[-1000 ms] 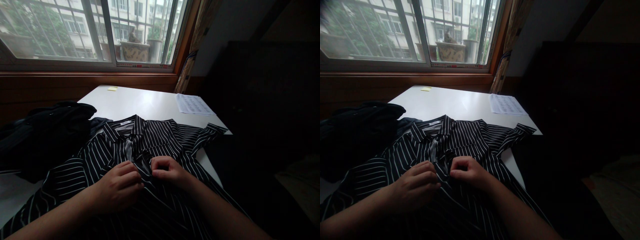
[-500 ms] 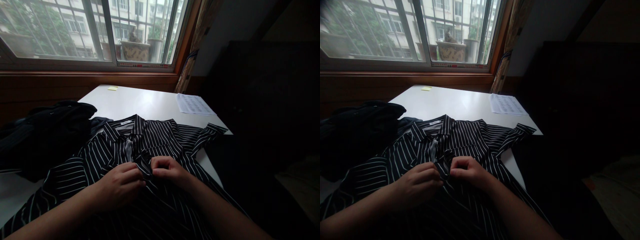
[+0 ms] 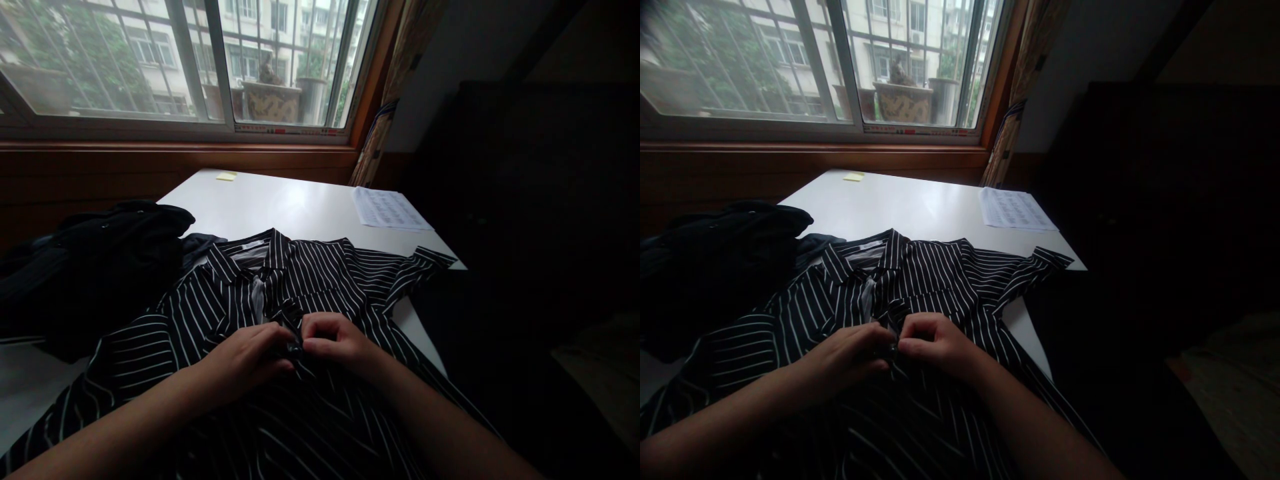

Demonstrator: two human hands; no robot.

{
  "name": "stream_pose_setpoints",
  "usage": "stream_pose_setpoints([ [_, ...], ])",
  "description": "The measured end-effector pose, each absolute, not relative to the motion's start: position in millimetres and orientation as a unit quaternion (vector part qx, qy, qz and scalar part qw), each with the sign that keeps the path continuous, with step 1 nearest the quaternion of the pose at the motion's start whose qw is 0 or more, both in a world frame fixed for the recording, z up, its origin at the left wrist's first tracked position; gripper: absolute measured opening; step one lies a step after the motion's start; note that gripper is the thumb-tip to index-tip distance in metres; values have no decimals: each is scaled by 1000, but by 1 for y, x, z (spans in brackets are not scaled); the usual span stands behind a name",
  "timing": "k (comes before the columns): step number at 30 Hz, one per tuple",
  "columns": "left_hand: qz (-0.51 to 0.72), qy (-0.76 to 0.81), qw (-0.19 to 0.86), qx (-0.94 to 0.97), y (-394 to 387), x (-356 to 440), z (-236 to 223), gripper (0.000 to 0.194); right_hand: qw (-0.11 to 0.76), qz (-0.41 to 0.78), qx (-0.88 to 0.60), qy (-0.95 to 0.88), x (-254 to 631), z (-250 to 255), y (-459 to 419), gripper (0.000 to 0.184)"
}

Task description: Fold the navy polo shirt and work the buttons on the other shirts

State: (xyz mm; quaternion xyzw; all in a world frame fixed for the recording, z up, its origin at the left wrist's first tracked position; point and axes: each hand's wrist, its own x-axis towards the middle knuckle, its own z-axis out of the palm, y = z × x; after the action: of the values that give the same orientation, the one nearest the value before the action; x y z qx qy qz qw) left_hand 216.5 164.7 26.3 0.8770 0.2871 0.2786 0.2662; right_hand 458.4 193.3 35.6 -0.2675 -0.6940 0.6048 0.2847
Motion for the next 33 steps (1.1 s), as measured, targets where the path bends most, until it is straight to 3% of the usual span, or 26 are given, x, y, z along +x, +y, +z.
stream_pose_setpoints([
  [5,289,259,247,888,166,218,24,13,280,583,-263,-716,457,37,192,24],
  [33,345,256,241,870,166,219,29,16,245,536,-241,-771,456,38,192,20],
])
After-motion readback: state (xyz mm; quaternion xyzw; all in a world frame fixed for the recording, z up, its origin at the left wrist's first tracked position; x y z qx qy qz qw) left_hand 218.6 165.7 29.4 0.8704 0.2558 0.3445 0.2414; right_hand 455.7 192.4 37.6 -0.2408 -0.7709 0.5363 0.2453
